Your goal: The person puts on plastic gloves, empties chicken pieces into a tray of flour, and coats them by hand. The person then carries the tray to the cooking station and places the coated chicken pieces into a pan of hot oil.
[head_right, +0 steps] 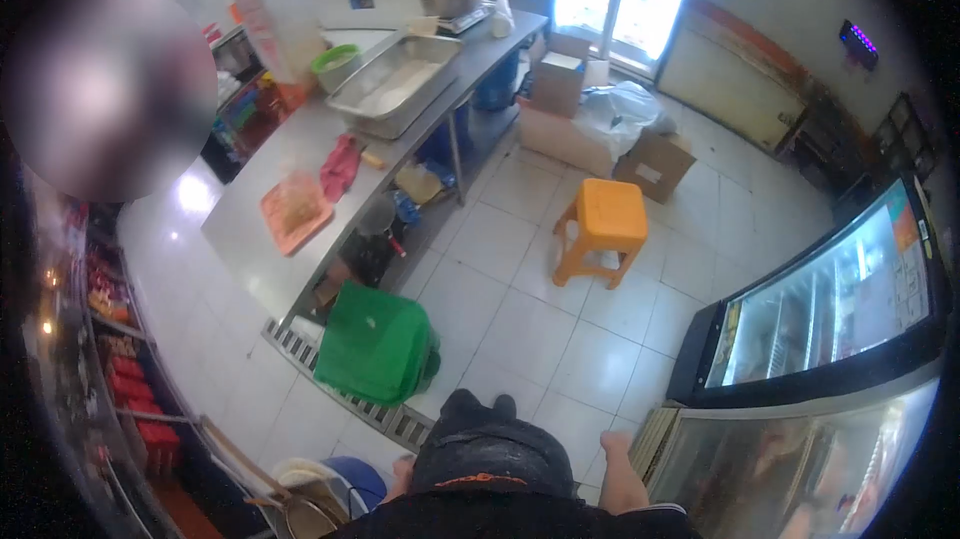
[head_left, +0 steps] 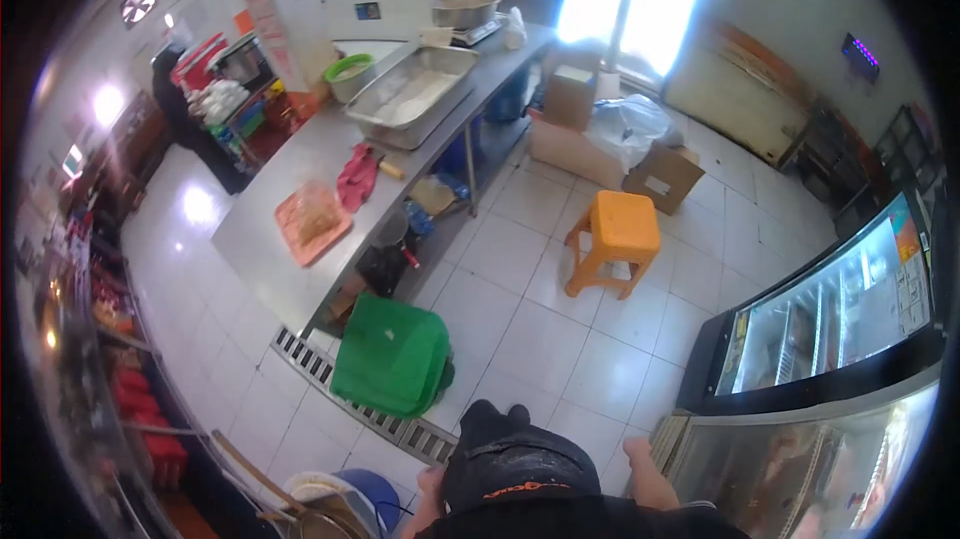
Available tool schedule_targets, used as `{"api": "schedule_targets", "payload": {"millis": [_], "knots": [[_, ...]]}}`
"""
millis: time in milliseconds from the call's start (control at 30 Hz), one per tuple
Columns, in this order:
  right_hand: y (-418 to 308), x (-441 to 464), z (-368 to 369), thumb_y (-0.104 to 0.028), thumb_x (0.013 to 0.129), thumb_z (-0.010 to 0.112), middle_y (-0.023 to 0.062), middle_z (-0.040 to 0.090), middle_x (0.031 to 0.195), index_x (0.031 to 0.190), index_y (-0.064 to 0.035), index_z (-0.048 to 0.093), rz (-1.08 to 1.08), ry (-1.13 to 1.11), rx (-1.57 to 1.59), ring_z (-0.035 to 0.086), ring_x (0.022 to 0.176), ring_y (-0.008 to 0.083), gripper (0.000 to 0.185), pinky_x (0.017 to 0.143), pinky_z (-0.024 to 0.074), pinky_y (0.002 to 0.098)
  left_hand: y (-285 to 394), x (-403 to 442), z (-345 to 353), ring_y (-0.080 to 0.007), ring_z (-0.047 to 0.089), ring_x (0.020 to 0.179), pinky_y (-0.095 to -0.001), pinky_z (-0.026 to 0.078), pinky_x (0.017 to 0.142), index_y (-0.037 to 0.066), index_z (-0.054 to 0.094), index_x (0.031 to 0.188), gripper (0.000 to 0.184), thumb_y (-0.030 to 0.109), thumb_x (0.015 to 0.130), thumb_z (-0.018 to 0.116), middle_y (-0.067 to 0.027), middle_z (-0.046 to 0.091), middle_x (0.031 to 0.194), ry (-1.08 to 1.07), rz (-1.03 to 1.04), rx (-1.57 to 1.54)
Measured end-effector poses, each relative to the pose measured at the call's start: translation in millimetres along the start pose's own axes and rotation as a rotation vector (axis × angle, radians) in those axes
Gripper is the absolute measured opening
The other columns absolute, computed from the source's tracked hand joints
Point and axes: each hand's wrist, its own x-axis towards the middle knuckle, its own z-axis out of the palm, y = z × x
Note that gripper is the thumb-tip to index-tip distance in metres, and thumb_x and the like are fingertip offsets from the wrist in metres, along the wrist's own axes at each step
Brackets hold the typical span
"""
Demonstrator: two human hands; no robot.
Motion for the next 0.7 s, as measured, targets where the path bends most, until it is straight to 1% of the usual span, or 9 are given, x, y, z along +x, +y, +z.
{"api": "schedule_targets", "payload": {"millis": [133, 200, 233, 300, 367, 467, 567, 633, 700], "knots": [[-138, 30, -24, -0.017, 0.079, 0.062, 0.0221, 0.071, 0.106, 0.107, 0.0027, 0.07, -0.084, 0.064, 0.233, 0.069, 0.099, 0.0343, 0.035, 0.086, 0.0543, 0.0418, 198, 73, 20, -0.0289, 0.073, 0.081, -0.0381, 0.056, 0.081, 0.006, 0.078, 0.09, 0.022, 0.021, 0.074, 0.073, -0.0156, 0.074, 0.082, 0.118, 0.264, 0.111], [-207, 46, -29, -0.017, 0.078, 0.064, 0.0215, 0.071, 0.108, 0.107, 0.0009, 0.071, -0.117, 0.04, 0.345, 0.069, 0.101, 0.0338, 0.035, 0.087, 0.0543, 0.041, 282, 123, 31, -0.0238, 0.074, 0.076, -0.035, 0.057, 0.075, 0.004, 0.077, 0.091, 0.02, 0.016, 0.076, 0.072, -0.0149, 0.075, 0.08, 0.203, 0.412, -0.037], [-241, 48, -31, -0.016, 0.076, 0.066, 0.0204, 0.072, 0.105, 0.104, -0.0012, 0.072, -0.172, 0.055, 0.38, 0.069, 0.099, 0.0328, 0.033, 0.087, 0.0545, 0.0407, 326, 137, 28, -0.0204, 0.073, 0.074, -0.0323, 0.057, 0.07, 0.0, 0.076, 0.093, 0.019, 0.01, 0.077, 0.072, -0.0136, 0.075, 0.079, 0.107, 0.308, -0.117], [-293, 59, -26, -0.016, 0.074, 0.069, 0.0193, 0.072, 0.102, 0.101, -0.0034, 0.074, -0.202, 0.073, 0.438, 0.07, 0.098, 0.0318, 0.03, 0.087, 0.0547, 0.0405, 395, 183, 38, -0.0193, 0.073, 0.073, -0.0315, 0.057, 0.069, -0.001, 0.076, 0.093, 0.018, 0.008, 0.077, 0.073, -0.0129, 0.075, 0.079, 0.06, 0.376, -0.091], [-339, 67, -23, -0.016, 0.067, 0.074, 0.0154, 0.073, 0.089, 0.087, -0.0068, 0.073, -0.24, 0.219, 0.463, 0.07, 0.09, 0.0309, 0.022, 0.084, 0.0553, 0.0397, 463, 213, 40, -0.0181, 0.072, 0.073, -0.0307, 0.057, 0.067, -0.001, 0.076, 0.094, 0.018, 0.006, 0.078, 0.074, -0.0122, 0.075, 0.08, 0.008, 0.428, -0.054], [-382, 97, -23, -0.019, 0.061, 0.083, 0.0125, 0.072, 0.083, 0.083, -0.0072, 0.071, -0.248, 0.318, 0.344, 0.07, 0.084, 0.0285, 0.027, 0.082, 0.0558, 0.0387, 587, 233, 58, -0.0143, 0.069, 0.072, -0.0289, 0.056, 0.067, -0.001, 0.076, 0.095, 0.023, 0.01, 0.076, 0.081, -0.0098, 0.075, 0.082, -0.193, 0.4, -0.133], [-445, 117, -59, -0.025, 0.057, 0.089, 0.0113, 0.072, 0.08, 0.082, -0.0071, 0.071, -0.112, 0.171, 0.397, 0.07, 0.082, 0.0284, 0.036, 0.079, 0.0559, 0.0388, 705, 250, 88, -0.0107, 0.066, 0.072, -0.0271, 0.055, 0.069, 0.0, 0.076, 0.095, 0.025, 0.014, 0.075, 0.084, -0.0065, 0.074, 0.08, -0.3, 0.55, -0.086], [-486, 141, -79, -0.029, 0.058, 0.092, 0.0117, 0.074, 0.09, 0.087, -0.0049, 0.072, -0.062, 0.259, 0.393, 0.07, 0.084, 0.027, 0.043, 0.08, 0.0558, 0.0409, 789, 245, 106, -0.0112, 0.066, 0.074, -0.0277, 0.055, 0.071, -0.002, 0.074, 0.099, 0.026, 0.012, 0.08, 0.082, -0.0066, 0.073, 0.082, -0.388, 0.626, -0.16], [-543, 159, -116, -0.027, 0.06, 0.091, 0.0113, 0.074, 0.088, 0.089, -0.005, 0.072, -0.138, 0.3, 0.628, 0.07, 0.08, 0.0257, 0.042, 0.08, 0.0559, 0.0395, 869, 252, 136, -0.0141, 0.066, 0.08, -0.0275, 0.055, 0.074, -0.007, 0.068, 0.111, 0.028, 0.009, 0.089, 0.074, -0.0089, 0.071, 0.094, -0.61, 0.519, -0.456]]}}
